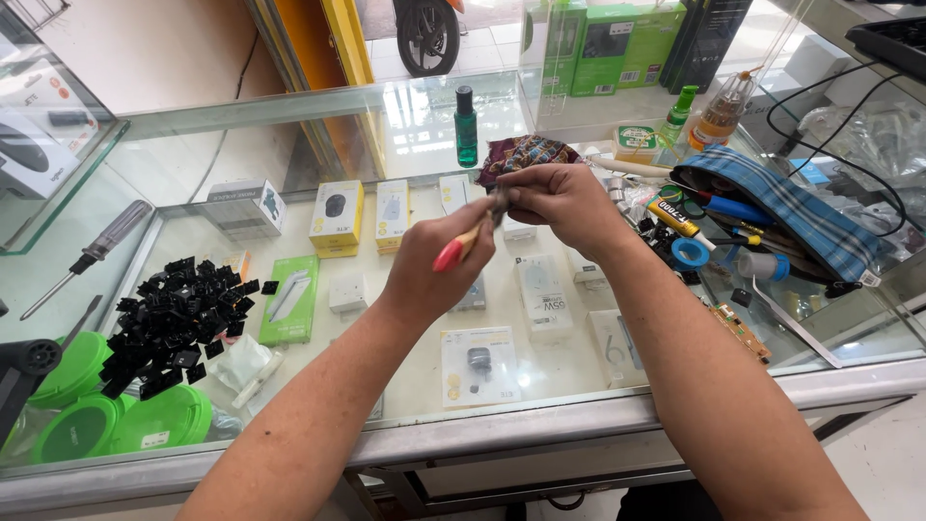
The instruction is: Cleaning a small electronic component using a brush at a service desk
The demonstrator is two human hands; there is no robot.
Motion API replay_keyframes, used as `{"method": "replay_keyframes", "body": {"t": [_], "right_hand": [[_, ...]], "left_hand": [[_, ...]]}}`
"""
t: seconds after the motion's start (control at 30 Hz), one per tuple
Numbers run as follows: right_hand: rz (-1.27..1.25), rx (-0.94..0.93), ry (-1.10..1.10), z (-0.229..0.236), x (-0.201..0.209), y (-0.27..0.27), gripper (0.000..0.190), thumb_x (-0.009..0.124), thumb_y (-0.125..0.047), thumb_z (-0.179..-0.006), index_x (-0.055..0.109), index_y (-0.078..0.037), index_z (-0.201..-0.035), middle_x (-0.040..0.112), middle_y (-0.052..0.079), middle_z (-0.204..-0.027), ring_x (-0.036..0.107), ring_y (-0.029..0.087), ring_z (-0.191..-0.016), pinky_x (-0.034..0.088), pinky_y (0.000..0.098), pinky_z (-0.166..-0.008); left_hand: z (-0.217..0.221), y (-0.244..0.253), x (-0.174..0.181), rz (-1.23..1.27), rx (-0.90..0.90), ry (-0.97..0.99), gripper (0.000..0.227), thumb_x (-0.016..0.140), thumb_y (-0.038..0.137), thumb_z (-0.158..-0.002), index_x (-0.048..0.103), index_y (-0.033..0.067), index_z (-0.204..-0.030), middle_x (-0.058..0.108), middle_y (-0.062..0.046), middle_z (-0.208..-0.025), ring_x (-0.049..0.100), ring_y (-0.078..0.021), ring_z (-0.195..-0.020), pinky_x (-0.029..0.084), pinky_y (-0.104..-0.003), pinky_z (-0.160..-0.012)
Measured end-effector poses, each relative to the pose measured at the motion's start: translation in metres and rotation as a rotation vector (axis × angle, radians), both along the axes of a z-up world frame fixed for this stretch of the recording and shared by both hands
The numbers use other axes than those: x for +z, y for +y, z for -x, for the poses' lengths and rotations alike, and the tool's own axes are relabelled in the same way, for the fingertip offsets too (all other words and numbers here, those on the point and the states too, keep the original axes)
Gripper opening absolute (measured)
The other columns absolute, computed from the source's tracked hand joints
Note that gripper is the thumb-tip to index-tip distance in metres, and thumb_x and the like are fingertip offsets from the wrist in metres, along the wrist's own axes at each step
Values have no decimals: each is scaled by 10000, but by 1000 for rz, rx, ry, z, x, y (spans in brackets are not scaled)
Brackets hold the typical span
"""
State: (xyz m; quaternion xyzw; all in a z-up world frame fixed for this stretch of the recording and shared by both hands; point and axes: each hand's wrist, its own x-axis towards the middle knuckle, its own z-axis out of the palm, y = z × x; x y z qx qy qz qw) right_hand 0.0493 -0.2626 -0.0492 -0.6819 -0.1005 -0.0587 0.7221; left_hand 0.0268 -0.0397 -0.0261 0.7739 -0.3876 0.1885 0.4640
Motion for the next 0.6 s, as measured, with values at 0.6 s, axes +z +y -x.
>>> {"method": "replay_keyframes", "body": {"t": [0.6], "right_hand": [[30, -237, -51, 6, 14, -7, 300, 622, 23, -976, 720, -22, -1255, 741, 157, -1059, 758, 203, -938, 667, 362, -896]], "left_hand": [[6, 14, 25, 146, -169, 403, 365, 584, 269, -1067, 546, 102, -1389, 764, -174, -859, 791, -238, -737, 662, -310, -604]]}}
